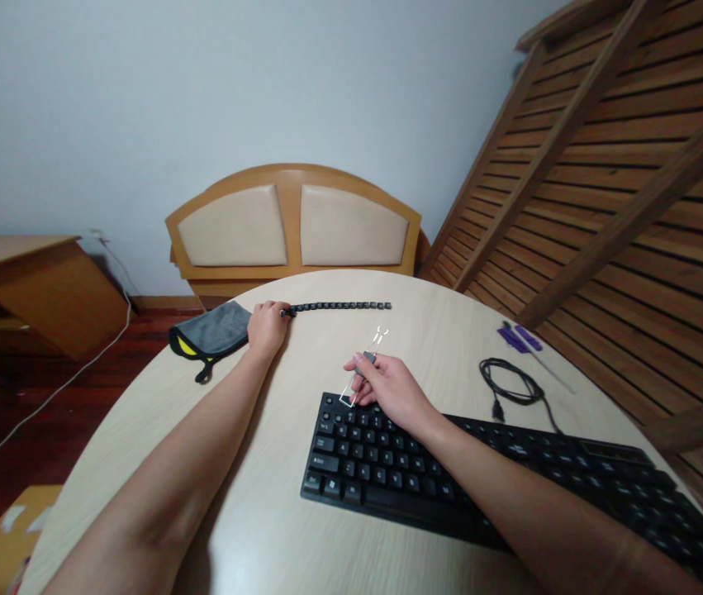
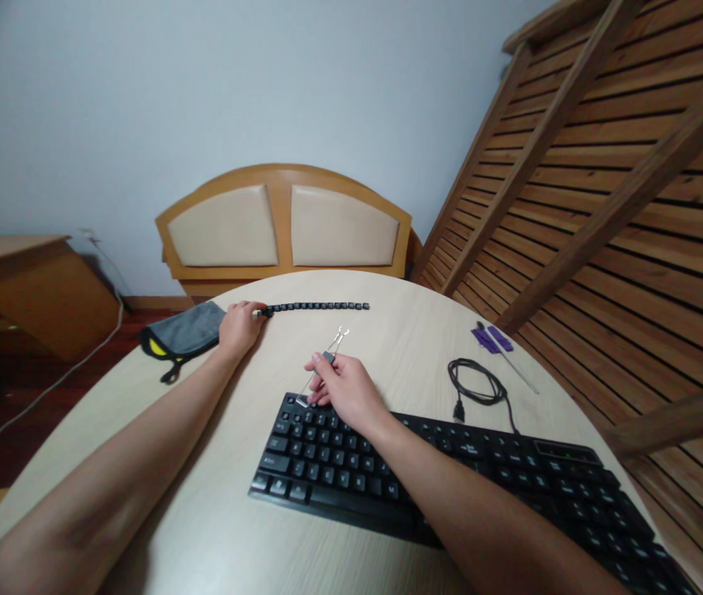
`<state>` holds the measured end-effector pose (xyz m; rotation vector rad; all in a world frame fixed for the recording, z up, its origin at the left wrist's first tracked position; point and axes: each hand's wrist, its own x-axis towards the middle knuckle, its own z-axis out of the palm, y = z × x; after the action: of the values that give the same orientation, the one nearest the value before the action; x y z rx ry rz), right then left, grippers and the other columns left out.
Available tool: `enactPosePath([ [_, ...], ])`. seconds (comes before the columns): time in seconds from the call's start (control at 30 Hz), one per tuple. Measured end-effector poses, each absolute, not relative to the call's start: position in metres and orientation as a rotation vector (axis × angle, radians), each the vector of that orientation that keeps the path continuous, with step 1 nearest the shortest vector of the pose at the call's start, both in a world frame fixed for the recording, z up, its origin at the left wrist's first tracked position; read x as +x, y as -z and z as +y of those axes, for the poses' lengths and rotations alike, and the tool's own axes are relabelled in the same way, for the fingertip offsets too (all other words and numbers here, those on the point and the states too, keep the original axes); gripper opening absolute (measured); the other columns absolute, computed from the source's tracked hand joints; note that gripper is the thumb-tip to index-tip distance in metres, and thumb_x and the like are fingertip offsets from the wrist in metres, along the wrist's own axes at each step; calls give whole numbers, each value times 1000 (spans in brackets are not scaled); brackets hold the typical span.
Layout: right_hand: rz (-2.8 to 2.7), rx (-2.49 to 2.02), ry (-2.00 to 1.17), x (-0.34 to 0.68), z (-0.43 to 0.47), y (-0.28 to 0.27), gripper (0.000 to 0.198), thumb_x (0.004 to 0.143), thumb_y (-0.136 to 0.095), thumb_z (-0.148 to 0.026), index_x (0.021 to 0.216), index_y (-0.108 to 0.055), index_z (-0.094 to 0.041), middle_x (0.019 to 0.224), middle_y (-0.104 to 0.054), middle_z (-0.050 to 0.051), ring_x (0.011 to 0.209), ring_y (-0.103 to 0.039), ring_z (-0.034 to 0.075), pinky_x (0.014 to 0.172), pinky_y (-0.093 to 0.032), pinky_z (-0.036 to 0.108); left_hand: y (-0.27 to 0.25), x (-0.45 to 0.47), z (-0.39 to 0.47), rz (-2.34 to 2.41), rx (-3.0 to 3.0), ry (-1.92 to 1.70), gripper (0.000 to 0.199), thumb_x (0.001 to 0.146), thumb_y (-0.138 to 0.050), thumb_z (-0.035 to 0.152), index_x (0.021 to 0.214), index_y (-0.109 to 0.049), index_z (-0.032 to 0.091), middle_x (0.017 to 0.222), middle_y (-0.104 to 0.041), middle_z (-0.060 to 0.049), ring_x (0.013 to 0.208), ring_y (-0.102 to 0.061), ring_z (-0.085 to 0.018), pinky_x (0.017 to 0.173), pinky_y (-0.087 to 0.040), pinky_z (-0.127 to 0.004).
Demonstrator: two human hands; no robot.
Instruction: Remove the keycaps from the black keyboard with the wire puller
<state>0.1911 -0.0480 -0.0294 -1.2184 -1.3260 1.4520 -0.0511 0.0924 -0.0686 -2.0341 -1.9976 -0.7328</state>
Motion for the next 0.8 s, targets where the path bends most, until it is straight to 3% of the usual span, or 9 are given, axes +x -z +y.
enactPosePath([
  [0.4,-1335,-1234,-1451,192,-48,28,29,98,-47,-34,89,-65,-14,62,-59,-2,51,-63,8,47,-47,17,69,-51,94,-2063,-2045,803,24,88,-53,19,108,-66,23,108,-67,-10,103,-60,-29,80,-48,-36],
  [0.63,-1538,-1125,-1287,194,-52,33,32,95,-49,-41,89,-66,-14,65,-61,-1,56,-62,10,55,-49,21,55,-42,79,-1958,-2246,952,29,87,-56,21,115,-61,20,121,-61,-11,116,-52,-28,97,-42,-39],
  [0.7,-1606,-1087,-1229,195,-53,35,35,94,-51,-45,88,-67,-15,66,-62,0,59,-61,11,59,-50,23,44,-35,72,-1906,-2404,963,27,88,-54,25,113,-62,18,117,-63,-11,108,-56,-26,94,-44,-38],
  [0.8,-1706,-1085,-1132,198,-55,34,36,94,-49,-46,89,-69,-16,69,-65,1,62,-61,13,63,-49,25,26,-21,59,-1792,-2795,867,27,89,-53,32,105,-66,15,103,-69,-8,86,-63,-20,79,-50,-31],
])
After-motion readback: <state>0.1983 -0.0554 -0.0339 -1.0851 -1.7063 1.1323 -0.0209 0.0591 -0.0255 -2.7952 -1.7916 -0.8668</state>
